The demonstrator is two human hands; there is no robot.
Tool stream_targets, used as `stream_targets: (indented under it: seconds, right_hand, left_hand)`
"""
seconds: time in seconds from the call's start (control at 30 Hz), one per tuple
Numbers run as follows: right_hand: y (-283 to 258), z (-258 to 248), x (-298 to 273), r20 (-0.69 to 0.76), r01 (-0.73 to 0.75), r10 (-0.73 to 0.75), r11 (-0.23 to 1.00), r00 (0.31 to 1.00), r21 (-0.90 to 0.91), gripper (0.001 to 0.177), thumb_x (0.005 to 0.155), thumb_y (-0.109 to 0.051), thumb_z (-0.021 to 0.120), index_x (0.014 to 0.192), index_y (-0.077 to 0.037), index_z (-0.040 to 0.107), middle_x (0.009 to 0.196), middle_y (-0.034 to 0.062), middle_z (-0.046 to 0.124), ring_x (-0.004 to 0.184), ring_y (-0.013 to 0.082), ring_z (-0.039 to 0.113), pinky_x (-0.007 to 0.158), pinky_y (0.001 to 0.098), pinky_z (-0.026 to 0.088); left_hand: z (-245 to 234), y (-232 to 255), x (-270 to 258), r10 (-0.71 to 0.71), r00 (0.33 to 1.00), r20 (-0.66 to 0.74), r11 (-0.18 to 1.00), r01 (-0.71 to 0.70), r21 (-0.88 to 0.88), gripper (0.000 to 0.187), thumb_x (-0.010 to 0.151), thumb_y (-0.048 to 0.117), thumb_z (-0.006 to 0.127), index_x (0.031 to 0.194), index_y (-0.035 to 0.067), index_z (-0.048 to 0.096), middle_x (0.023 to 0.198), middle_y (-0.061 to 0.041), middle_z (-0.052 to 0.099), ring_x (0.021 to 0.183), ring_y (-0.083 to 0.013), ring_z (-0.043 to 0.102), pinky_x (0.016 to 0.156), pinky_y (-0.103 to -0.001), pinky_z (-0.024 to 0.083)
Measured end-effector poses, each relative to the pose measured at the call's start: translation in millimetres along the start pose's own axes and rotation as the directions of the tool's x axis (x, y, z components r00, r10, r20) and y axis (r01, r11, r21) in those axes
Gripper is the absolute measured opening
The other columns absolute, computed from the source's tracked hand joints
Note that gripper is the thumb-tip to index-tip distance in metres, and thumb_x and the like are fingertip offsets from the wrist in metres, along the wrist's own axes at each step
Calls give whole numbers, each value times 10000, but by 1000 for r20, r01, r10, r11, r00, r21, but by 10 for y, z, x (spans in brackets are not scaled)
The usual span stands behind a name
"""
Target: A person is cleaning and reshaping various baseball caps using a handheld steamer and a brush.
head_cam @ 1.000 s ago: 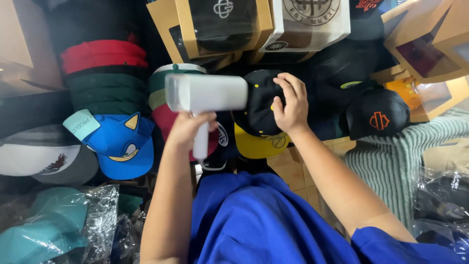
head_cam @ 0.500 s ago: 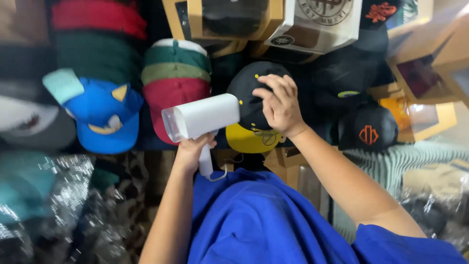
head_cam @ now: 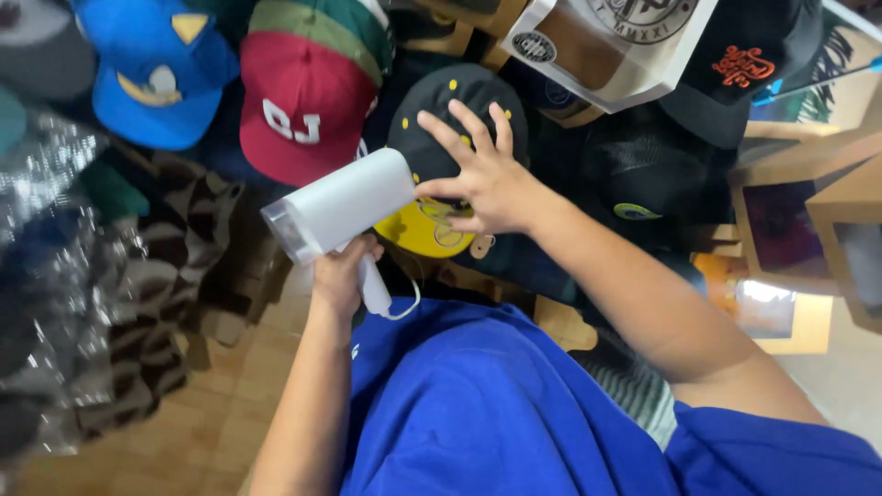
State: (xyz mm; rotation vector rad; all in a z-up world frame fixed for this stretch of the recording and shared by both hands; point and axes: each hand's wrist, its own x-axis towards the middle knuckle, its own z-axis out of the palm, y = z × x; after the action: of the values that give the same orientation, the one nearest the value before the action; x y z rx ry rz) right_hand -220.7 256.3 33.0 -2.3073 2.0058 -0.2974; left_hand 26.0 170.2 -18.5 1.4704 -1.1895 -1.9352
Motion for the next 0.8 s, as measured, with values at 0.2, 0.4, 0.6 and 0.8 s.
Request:
stream_targets:
  seconds: [0.2, 0.4, 0.6, 0.8]
  right_hand:
    - [102, 14, -1, 162, 87, -84, 996, 983, -11, 474, 644, -261, 889, 1058, -405, 711, 1741, 93, 90, 1545, 512, 23, 1099, 811, 23]
    - [90, -179, 22, 193, 189, -191, 982, 962, 32, 292, 744, -137, 796, 941, -343, 733, 1688, 170, 31, 1498, 579, 15, 1073, 878, 109]
    - [56, -319, 53, 293, 157, -176, 984, 940, 86, 253, 725, -108, 794, 859, -310, 723, 1692, 145, -27, 1506, 559, -71, 1117, 846, 25]
    - [27, -405, 115, 375, 57, -105, 989, 921, 138, 292, 660, -43, 694, 799, -299, 703, 1710, 72, -22, 1525, 505, -111, 1124, 816, -46]
  left_hand:
    - [166, 207, -338, -14, 990, -144, 999, 19, 32, 238, 746, 220, 795, 933, 73, 777, 764, -83, 747, 720, -159, 749, 761, -335, 598]
    - [-34, -262, -85, 58, 991, -118, 998, -56, 20, 564, 705, 59, 673, 1265, 74, 612, 946, -114, 663, 809, -181, 645, 723, -349, 574]
    - [82, 305, -144, 571, 820, 49, 785, -562, 262, 650, 779, 225, 774, 1330, 153, 438, 1262, -142, 556, 1202, -302, 563, 980, -431, 572]
    - [-62, -919, -56, 289, 946, -147, 735, -121, 667, 849, 656, 353, 853, 1413, 126, 543, 1370, -99, 638, 1226, -265, 616, 1071, -346, 463]
